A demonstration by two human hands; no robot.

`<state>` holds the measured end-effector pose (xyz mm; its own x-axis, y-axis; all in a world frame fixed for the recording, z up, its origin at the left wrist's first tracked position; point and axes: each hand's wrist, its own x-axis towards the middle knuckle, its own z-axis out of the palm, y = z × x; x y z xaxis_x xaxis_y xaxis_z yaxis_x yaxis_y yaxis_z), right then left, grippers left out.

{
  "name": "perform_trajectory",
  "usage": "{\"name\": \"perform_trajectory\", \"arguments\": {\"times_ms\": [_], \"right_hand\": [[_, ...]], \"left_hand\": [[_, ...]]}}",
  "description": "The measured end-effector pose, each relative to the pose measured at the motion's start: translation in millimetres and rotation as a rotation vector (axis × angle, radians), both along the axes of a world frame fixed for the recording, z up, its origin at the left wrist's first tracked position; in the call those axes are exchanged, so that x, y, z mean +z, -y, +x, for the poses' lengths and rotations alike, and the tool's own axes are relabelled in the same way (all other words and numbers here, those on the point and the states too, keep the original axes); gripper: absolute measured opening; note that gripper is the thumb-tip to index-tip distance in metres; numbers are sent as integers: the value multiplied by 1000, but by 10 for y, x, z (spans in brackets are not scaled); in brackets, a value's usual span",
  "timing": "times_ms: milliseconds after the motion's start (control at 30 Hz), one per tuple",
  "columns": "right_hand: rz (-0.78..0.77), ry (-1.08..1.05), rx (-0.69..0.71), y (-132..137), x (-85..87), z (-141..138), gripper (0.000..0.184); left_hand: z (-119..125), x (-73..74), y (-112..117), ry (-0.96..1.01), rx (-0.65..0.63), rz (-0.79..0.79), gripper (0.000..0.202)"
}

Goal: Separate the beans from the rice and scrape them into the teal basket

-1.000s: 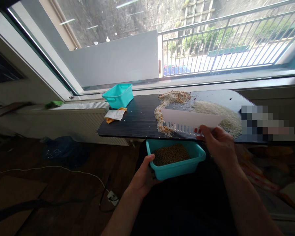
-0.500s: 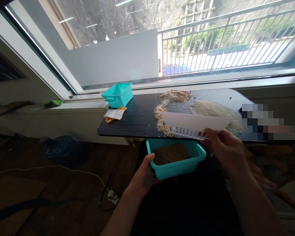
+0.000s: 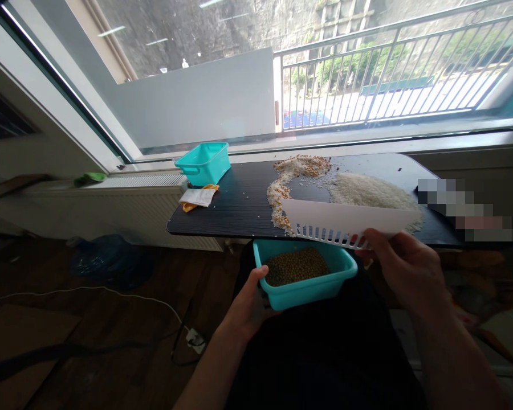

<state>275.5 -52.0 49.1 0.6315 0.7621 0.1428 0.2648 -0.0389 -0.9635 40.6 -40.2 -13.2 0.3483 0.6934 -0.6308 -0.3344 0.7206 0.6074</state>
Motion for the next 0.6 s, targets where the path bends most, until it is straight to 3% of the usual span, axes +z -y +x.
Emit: {"name": "perform_trajectory", "arguments": {"times_ms": [600], "right_hand": [[24, -41, 23, -120, -44, -23, 25]], "left_hand": [[7, 34, 0, -19, -14, -4, 54]]}}
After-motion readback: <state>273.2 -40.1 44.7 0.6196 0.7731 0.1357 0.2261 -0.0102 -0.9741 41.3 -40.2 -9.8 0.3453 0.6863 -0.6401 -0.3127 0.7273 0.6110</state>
